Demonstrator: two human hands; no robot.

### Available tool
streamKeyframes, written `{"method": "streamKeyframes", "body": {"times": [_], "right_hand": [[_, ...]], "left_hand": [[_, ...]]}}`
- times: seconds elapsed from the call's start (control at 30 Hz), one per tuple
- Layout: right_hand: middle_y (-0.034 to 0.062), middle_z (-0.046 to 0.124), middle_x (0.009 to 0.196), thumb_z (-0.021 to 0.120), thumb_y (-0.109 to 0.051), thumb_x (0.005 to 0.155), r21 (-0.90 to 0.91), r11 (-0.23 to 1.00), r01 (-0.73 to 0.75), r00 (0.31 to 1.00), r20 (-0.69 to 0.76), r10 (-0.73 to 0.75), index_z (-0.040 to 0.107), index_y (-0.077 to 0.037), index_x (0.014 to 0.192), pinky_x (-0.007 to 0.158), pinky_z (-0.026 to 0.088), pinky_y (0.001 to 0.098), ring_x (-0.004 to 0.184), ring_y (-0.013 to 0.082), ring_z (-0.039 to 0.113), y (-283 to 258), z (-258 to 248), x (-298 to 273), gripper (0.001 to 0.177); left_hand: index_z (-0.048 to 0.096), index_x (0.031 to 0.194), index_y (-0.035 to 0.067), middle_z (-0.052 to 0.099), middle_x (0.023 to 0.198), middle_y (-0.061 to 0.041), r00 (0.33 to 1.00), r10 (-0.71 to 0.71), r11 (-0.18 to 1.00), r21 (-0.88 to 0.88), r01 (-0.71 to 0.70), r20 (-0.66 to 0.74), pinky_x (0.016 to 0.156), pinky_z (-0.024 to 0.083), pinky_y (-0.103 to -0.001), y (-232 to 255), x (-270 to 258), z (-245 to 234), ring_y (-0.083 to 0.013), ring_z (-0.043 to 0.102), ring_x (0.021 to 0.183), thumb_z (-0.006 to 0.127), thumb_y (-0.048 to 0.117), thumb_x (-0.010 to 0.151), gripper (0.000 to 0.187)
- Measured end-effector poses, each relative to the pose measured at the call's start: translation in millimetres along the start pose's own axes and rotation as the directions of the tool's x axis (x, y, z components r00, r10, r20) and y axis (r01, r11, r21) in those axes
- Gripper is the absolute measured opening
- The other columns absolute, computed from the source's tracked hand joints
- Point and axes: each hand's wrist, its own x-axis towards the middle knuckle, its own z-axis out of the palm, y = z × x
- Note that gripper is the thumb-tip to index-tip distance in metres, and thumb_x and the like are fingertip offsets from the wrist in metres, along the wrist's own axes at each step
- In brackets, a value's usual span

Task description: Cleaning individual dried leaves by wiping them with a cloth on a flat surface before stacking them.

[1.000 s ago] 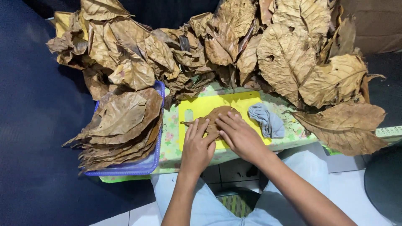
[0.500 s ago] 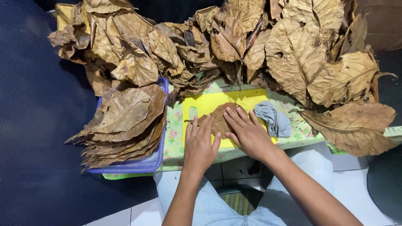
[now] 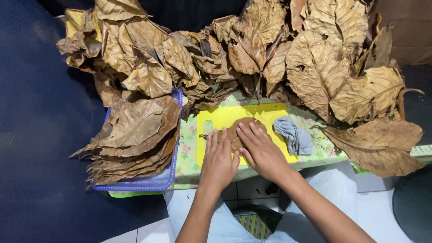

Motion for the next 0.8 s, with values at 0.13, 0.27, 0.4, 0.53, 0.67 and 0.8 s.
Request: {"method": "streamKeyframes", "body": {"times": [0.13,0.27,0.4,0.53,0.67,0.8], "right_hand": [[0.0026,0.03,0.169,0.044,-0.042,0.106,-0.021,0.999,-0.025,1.0,0.009,0.025,0.035,-0.017,0.161,0.126,0.017,0.0457,0.155,0.0308,0.023,6,2,1,0.061],[0.0032,0.024,0.171,0.041,-0.045,0.107,-0.002,0.999,-0.051,0.997,0.062,0.051,0.032,-0.017,0.162,0.126,0.013,0.0463,0.156,0.0311,0.019,7,-6,4,0.062],[0.0034,0.021,0.172,0.042,-0.045,0.106,0.011,0.997,-0.081,0.992,0.1,0.079,0.03,-0.018,0.162,0.127,0.01,0.0468,0.156,0.0312,0.017,3,-10,5,0.064],[0.0033,0.023,0.171,0.045,-0.046,0.104,0.032,0.994,-0.1,0.99,0.108,0.096,0.033,-0.018,0.161,0.127,0.01,0.0471,0.156,0.0311,0.018,0,-11,8,0.065],[0.0052,0.031,0.168,0.048,-0.053,0.103,0.052,0.988,-0.147,0.986,0.092,0.141,0.04,-0.017,0.157,0.127,0.012,0.0488,0.155,0.0312,0.024,-3,-12,13,0.065],[0.0061,0.029,0.169,0.051,-0.051,0.102,0.045,0.99,-0.133,0.988,0.079,0.129,0.039,-0.017,0.158,0.126,0.012,0.05,0.155,0.0331,0.022,-5,-14,12,0.067]], "left_hand": [[0.057,0.129,0.001,0.044,0.155,-0.023,1.0,0.025,0.999,-0.03,-0.025,-0.003,0.125,0.015,-0.05,4,1,-11,-0.0407,0.03,0.15,0.05,0.027,0.099,0.041],[0.062,0.13,0.004,0.046,0.152,-0.021,0.996,0.053,0.998,0.022,-0.052,-0.071,0.123,0.02,-0.048,-2,1,-6,-0.0376,0.033,0.148,0.053,0.027,0.1,0.039],[0.062,0.131,0.009,0.052,0.143,-0.018,0.988,0.045,0.999,-0.002,-0.046,-0.148,0.12,0.03,-0.048,-11,-7,8,-0.0359,0.044,0.142,0.056,0.03,0.101,0.037],[0.066,0.123,0.01,0.055,0.142,-0.017,0.985,0.032,0.999,0.039,-0.026,-0.168,0.117,0.033,-0.05,-7,-8,6,-0.0353,0.045,0.141,0.058,0.032,0.101,0.032],[0.068,0.115,0.012,0.062,0.131,-0.014,0.972,0.01,0.999,0.045,0.001,-0.235,0.11,0.038,-0.048,-5,0,5,-0.0313,0.054,0.133,0.054,0.036,0.104,0.03],[0.065,0.127,0.013,0.064,0.127,-0.01,0.969,-0.006,0.996,0.084,0.028,-0.246,0.105,0.039,-0.046,-10,6,10,-0.0257,0.056,0.13,0.055,0.029,0.103,0.03]]}}
